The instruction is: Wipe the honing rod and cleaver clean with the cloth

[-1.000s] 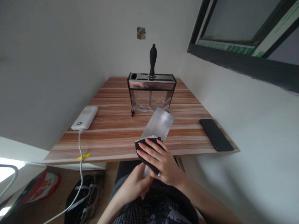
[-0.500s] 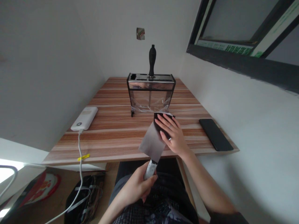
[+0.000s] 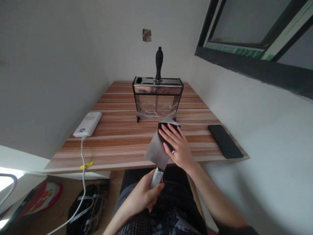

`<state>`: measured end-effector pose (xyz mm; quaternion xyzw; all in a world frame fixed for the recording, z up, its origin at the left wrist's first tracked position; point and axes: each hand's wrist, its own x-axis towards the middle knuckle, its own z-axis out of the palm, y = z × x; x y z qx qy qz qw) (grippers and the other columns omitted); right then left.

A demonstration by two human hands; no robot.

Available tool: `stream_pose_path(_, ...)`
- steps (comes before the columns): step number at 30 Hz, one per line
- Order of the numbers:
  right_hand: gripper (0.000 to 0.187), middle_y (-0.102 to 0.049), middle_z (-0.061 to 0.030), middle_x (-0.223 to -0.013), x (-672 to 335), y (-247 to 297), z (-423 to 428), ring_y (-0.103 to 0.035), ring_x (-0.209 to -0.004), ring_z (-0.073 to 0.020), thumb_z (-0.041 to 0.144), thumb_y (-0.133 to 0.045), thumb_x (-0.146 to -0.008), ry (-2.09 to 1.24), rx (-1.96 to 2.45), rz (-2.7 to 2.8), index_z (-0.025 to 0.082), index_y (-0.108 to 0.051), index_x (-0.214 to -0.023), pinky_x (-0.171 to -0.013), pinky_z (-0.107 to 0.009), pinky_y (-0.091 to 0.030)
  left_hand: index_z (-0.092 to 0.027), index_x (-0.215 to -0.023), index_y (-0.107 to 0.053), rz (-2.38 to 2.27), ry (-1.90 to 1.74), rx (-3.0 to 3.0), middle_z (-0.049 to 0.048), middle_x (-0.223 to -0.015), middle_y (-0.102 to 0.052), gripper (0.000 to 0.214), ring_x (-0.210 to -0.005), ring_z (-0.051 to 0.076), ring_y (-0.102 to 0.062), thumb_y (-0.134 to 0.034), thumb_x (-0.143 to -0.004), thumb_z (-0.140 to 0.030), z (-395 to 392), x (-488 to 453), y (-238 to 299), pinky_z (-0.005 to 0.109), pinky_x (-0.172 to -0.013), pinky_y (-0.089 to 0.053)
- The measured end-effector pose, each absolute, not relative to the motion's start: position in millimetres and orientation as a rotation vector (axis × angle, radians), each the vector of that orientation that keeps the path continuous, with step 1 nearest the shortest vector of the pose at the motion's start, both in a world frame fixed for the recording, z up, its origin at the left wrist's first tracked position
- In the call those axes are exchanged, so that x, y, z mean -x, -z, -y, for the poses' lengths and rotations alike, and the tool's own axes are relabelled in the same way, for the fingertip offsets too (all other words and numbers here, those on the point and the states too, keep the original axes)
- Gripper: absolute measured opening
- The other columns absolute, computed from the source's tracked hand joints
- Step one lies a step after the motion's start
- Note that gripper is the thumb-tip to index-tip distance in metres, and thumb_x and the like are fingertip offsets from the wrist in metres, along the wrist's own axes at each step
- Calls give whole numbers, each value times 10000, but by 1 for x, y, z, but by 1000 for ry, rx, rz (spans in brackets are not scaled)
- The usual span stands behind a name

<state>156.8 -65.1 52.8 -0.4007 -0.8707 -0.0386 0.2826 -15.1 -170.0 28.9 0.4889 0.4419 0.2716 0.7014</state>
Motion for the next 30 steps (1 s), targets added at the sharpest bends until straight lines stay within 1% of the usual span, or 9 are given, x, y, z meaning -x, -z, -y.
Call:
stream_pose_path(5,468,-351,-30,-1508,-142,-49,91,-241,-1424,-217,264,-372,-949,43,974,2422,188,-406,-1410,-1168,-478,-175,-179,-903,-425,-1002,-621,-1080,-113,-511,-397,328,-329,32,-333,-573,-827,-462,170,18,-26,128,-303,-302)
stream_pose_path(10,494,-328,-4,-1519,-135,-44,109,-209,-1433,-215,271,-384,-938,-5,857,2519,198,-376,-1426,-1174,-469,-151,-169,-958,-425,-1052,-648,-1059,-118,-481,-415,384,-323,48,-349,-584,-800,-480,170,20,-20,150,-313,-319)
stream_pose_path(15,506,-294,0,-1533,-135,-41,114,-189,-1437,-210,293,-403,-934,-23,680,2650,198,-368,-1429,-1177,-451,-143,-189,-859,-413,-1141,-679,-1032,-115,-440,-416,326,-318,61,-367,-603,-777,-441,172,20,-16,162,-324,-295)
stream_pose_path(18,486,-305,14,-1528,-137,-44,111,-199,-1434,-197,302,-407,-937,-16,619,2687,215,-393,-1415,-1176,-432,-156,-188,-865,-415,-1146,-683,-1037,-111,-443,-425,320,-318,66,-375,-595,-781,-440,172,19,-16,165,-324,-289)
stream_pose_path(20,475,-324,24,-1521,-139,-47,107,-210,-1430,-185,294,-404,-939,-7,619,2683,225,-399,-1410,-1171,-422,-174,-181,-893,-417,-1136,-675,-1050,-110,-449,-433,340,-318,65,-372,-591,-784,-452,172,19,-17,163,-316,-291)
stream_pose_path(24,472,-341,16,-1515,-143,-53,96,-233,-1423,-190,294,-413,-937,27,666,2637,229,-411,-1405,-1161,-425,-203,-168,-936,-436,-1055,-667,-1086,-101,-496,-441,367,-329,52,-371,-582,-808,-479,169,20,-22,151,-313,-308)
stream_pose_path(30,455,-361,7,-1504,-152,-60,73,-253,-1418,-185,284,-379,-955,98,798,2546,233,-408,-1407,-1155,-435,-213,-184,-900,-429,-980,-636,-1096,-107,-513,-398,346,-335,37,-345,-575,-833,-491,169,20,-25,130,-313,-311)
